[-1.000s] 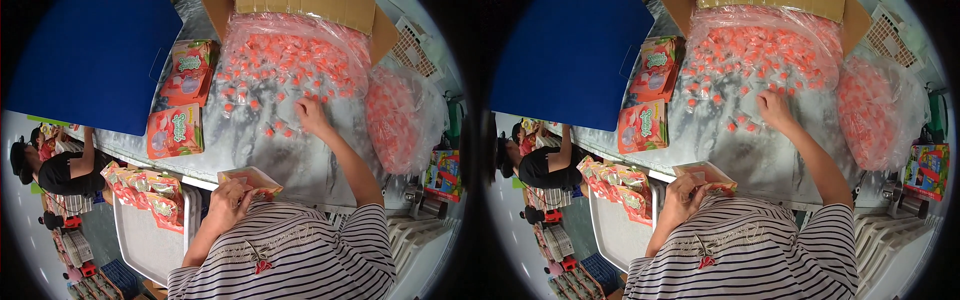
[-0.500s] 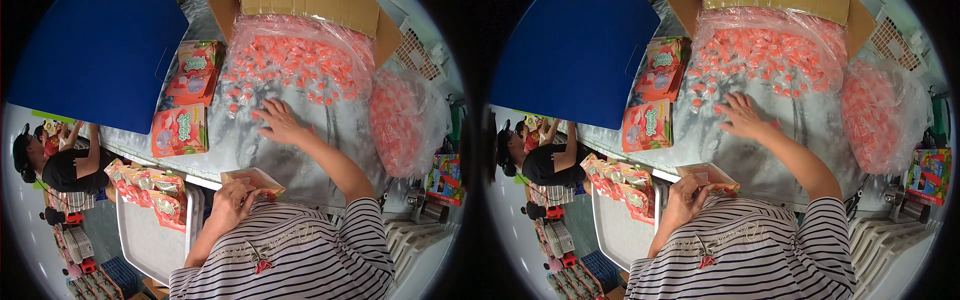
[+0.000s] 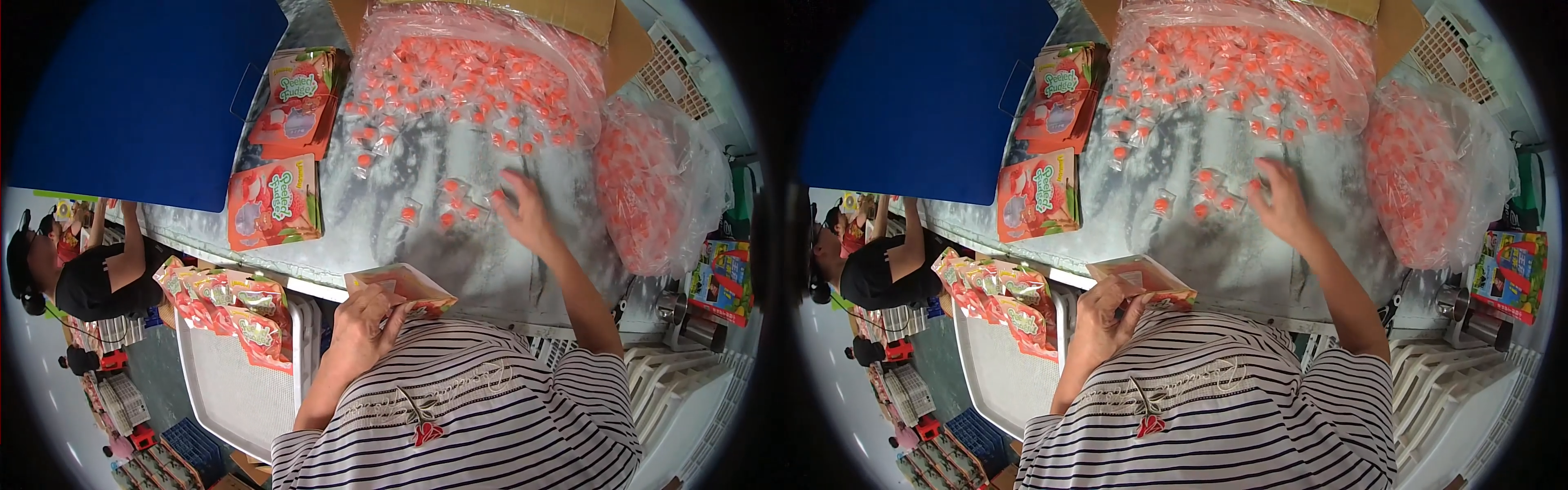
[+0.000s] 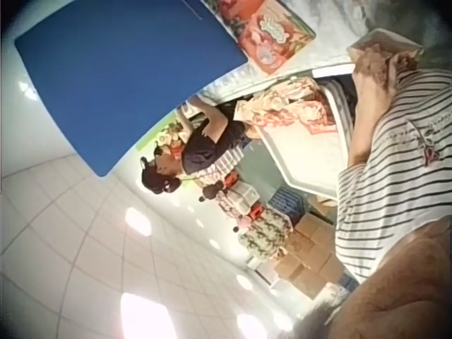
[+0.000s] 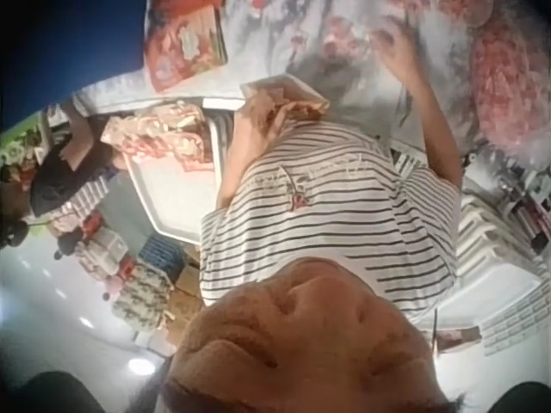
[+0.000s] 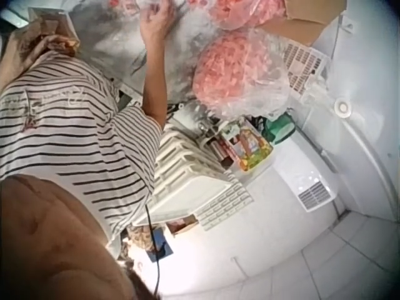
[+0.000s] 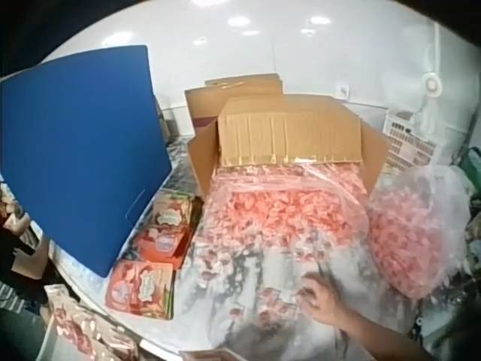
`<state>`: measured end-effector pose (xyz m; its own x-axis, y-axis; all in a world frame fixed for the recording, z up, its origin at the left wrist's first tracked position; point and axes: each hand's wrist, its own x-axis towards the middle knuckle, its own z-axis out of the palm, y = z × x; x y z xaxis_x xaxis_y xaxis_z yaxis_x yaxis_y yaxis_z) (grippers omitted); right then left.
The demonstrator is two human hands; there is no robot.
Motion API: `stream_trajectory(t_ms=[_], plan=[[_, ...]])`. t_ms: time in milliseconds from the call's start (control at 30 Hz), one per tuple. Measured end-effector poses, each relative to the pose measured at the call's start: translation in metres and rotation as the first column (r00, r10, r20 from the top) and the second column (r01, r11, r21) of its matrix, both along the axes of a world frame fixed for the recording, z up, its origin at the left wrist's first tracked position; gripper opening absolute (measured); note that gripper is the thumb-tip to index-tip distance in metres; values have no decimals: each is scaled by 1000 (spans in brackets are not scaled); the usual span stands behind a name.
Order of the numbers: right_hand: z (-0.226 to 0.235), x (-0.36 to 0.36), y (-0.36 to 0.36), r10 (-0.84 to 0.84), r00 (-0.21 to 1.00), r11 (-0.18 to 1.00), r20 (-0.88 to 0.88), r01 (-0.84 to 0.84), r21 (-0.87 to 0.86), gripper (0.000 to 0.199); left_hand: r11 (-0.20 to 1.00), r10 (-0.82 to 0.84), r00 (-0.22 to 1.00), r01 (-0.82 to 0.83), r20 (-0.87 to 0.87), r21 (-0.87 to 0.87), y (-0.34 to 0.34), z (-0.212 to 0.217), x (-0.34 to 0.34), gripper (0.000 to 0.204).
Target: Taking individual small candies from a large bulk box and placing them into retail packaging bags.
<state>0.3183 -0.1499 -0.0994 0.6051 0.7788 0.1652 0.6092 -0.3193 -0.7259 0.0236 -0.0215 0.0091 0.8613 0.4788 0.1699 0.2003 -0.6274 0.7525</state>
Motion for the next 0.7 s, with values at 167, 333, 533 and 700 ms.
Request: stream_trajectory(t_ms=[167,333,533,700], plan=[[3,-34,7,160,964,973,214,-117,-199,81,1000,-11,1000,11,-5,21,-1,0,0,10],[3,-42,24,145,964,955,223,-78,-286,92,1000,6,1000,-6,-4,8,-2,0,-2,10],[-10,-41,33,247,929,931,276,-149,-332,82,1000,13,1000,-13,-4,12,-1,-2,-5,11],[3,-64,62,363,868,931,338,-330,-153,66,1000,2,1000,-2,23,-6,-2,-2,-2,9]])
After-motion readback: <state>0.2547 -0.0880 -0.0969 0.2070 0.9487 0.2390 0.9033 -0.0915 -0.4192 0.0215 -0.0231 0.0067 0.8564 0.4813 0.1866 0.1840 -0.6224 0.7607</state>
